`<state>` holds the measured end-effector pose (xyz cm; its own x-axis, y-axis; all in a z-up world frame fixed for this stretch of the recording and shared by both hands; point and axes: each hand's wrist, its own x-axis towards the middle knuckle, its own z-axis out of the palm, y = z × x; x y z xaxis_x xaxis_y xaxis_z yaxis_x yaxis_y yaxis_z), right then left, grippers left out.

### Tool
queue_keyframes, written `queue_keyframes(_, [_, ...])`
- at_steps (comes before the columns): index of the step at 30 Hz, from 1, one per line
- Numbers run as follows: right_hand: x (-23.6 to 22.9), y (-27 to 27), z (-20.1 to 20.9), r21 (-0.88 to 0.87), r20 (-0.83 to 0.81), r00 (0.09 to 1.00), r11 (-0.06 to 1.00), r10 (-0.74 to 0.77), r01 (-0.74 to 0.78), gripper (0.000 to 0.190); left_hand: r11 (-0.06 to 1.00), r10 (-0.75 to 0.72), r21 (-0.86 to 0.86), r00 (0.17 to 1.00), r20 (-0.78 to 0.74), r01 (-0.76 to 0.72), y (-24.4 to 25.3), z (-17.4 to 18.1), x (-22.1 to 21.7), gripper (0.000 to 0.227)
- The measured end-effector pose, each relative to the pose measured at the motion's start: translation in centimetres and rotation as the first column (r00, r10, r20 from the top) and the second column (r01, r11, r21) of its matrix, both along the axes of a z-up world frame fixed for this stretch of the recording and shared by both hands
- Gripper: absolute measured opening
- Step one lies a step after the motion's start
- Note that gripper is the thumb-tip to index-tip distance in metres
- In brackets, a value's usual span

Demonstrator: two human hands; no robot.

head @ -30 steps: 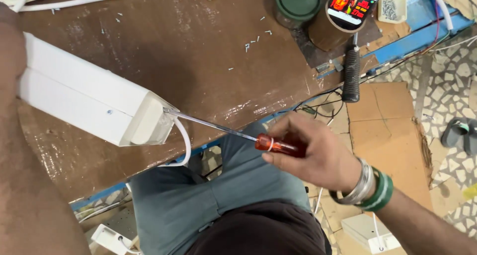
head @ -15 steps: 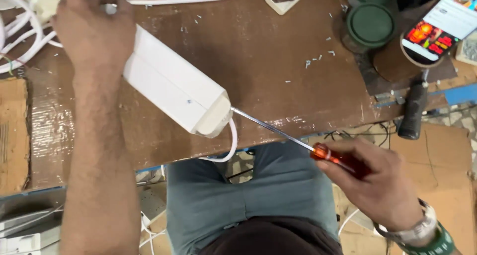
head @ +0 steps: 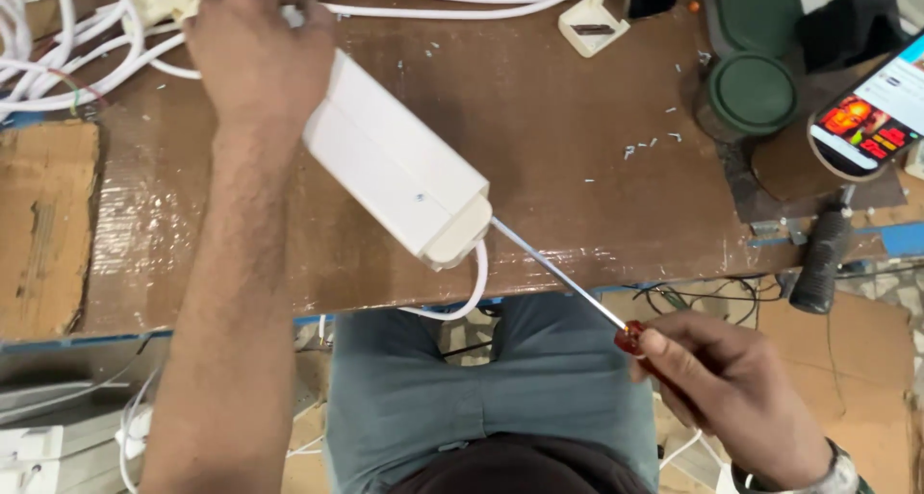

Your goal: The person sits at a workbench and attaches white end caps to a white metal enclosure, driving screws with a screwdriver while holding the cap in place. They pick up screws from the bench, tighten them on both ends of the box, and reposition the enclosure to work on the other side.

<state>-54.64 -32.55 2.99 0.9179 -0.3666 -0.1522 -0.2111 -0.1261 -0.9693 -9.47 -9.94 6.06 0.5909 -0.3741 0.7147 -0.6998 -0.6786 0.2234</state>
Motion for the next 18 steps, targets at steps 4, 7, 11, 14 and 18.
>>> queue_keyframes(4, [3.0, 1.9, 3.6, 0.636, -0.148, 0.988, 0.769, 0.045, 0.060, 0.029, 1.000, 0.026, -0.005, 0.999, 0.025, -0.026, -0.2, -0.6, 0.1, 0.004])
queue_keyframes(7, [2.8, 2.9, 2.8, -0.222, 0.242, 0.966, 0.974, 0.093, -0.039, 0.033, 0.999, -0.024, -0.044, 1.000, -0.004, 0.024, 0.0, -0.2, -0.5, 0.005])
queue_keyframes(11, [2.3, 3.3, 3.0, -0.731, 0.236, 0.971, 0.666, 0.044, 0.148, 0.034, 0.998, -0.010, -0.061, 0.998, -0.062, 0.006, -0.4, -0.3, -0.3, 0.004])
queue_keyframes(14, [0.9, 0.4, 0.3, 0.250, -0.366, 0.919, 0.936, -0.147, 0.249, 0.028, 0.998, 0.021, -0.064, 1.000, -0.019, -0.022, -0.7, -0.2, -0.5, 0.005])
queue_keyframes(18, [0.8, -0.4, 1.0, 0.512, -0.401, 0.916, 0.828, -0.002, 0.226, 0.027, 0.998, 0.017, -0.069, 1.000, 0.018, -0.015, -0.6, -0.4, -0.4, 0.009])
